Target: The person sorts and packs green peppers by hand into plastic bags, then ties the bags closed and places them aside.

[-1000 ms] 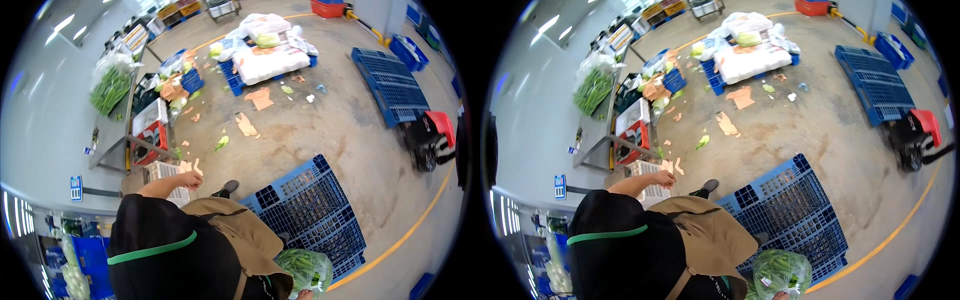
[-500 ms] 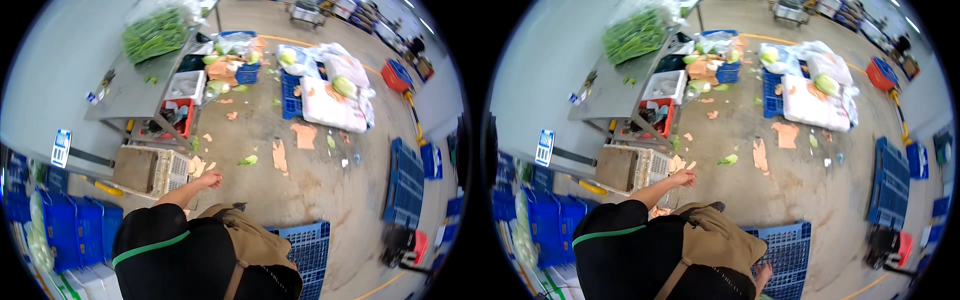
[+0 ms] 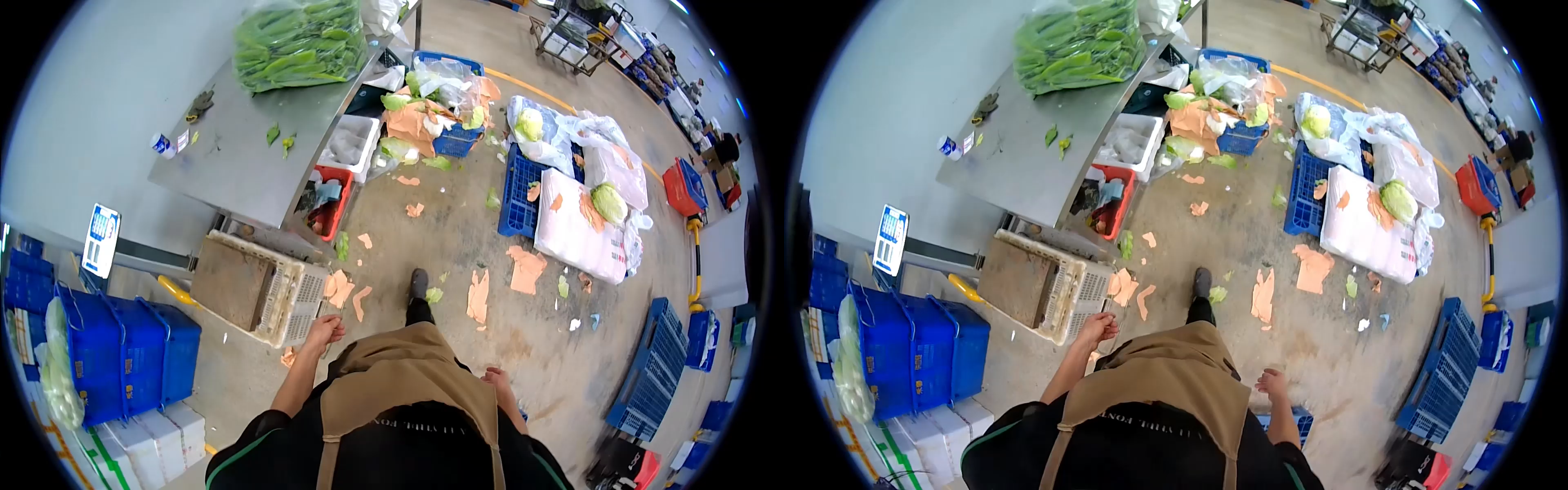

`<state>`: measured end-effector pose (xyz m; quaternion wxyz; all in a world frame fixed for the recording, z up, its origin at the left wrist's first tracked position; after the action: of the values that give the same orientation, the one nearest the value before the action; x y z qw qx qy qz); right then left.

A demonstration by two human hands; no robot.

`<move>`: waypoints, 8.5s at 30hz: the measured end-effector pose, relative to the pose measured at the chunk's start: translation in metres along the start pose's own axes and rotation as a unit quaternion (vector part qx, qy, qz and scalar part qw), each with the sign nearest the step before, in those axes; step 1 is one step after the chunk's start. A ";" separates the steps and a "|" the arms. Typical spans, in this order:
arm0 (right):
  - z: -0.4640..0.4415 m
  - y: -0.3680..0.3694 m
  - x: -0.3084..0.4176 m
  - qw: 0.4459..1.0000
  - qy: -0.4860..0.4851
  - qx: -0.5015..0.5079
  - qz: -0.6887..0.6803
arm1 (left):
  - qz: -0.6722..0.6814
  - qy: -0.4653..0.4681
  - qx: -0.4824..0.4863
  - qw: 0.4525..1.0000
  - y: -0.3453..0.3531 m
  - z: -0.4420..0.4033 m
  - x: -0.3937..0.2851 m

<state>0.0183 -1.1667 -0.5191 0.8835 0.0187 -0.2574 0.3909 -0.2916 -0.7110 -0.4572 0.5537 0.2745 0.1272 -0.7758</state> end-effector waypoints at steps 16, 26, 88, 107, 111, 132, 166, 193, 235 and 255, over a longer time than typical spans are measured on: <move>-0.168 0.169 0.678 0.902 -0.400 0.113 0.120 | 0.026 0.263 -0.004 0.964 0.172 -0.092 -0.317; -0.171 0.282 0.914 0.861 -0.455 0.206 0.090 | 0.296 0.320 -0.176 0.883 0.107 -0.175 -0.563; -0.066 0.664 1.243 0.555 -0.705 0.182 0.403 | 0.705 0.233 0.129 0.657 0.172 -0.412 -0.747; 0.025 0.730 1.190 0.081 -0.811 0.180 0.550 | 0.677 0.215 0.191 0.678 0.223 -0.395 -0.732; 0.010 0.743 1.203 0.083 -0.823 0.133 0.546 | 0.670 0.213 0.203 0.682 0.233 -0.391 -0.726; -0.164 0.412 1.015 0.459 -0.667 0.262 0.525 | 0.503 0.015 0.300 0.811 0.281 -0.382 -0.700; -0.816 0.080 1.219 0.933 -0.288 -0.030 0.213 | -0.161 0.121 -0.190 0.961 0.471 -0.779 -0.571; -0.938 0.231 1.001 0.802 -0.415 -0.015 0.429 | -0.409 0.202 0.118 0.882 0.655 -1.066 -0.636; -0.540 0.052 1.258 0.808 -0.414 -0.045 0.416 | 0.564 0.137 -0.223 0.783 0.452 -0.454 -0.553; -0.257 0.325 1.086 0.236 -0.667 0.530 0.467 | -0.074 0.155 -0.226 0.959 0.431 -0.227 -0.538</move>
<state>0.5141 -0.1409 -0.2866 -0.1562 0.6132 -0.4518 0.6289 0.3002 -0.3251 -0.2921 0.5159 0.2488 0.4035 -0.7135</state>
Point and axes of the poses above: each hand's wrist, its own z-axis away from the middle knuckle, its own y-axis out of the palm, x = y × z, the point moved 2 cm from there along -z, towards the middle knuckle, and after that the axes turned 12 degrees about z, right-handed, at the moved point
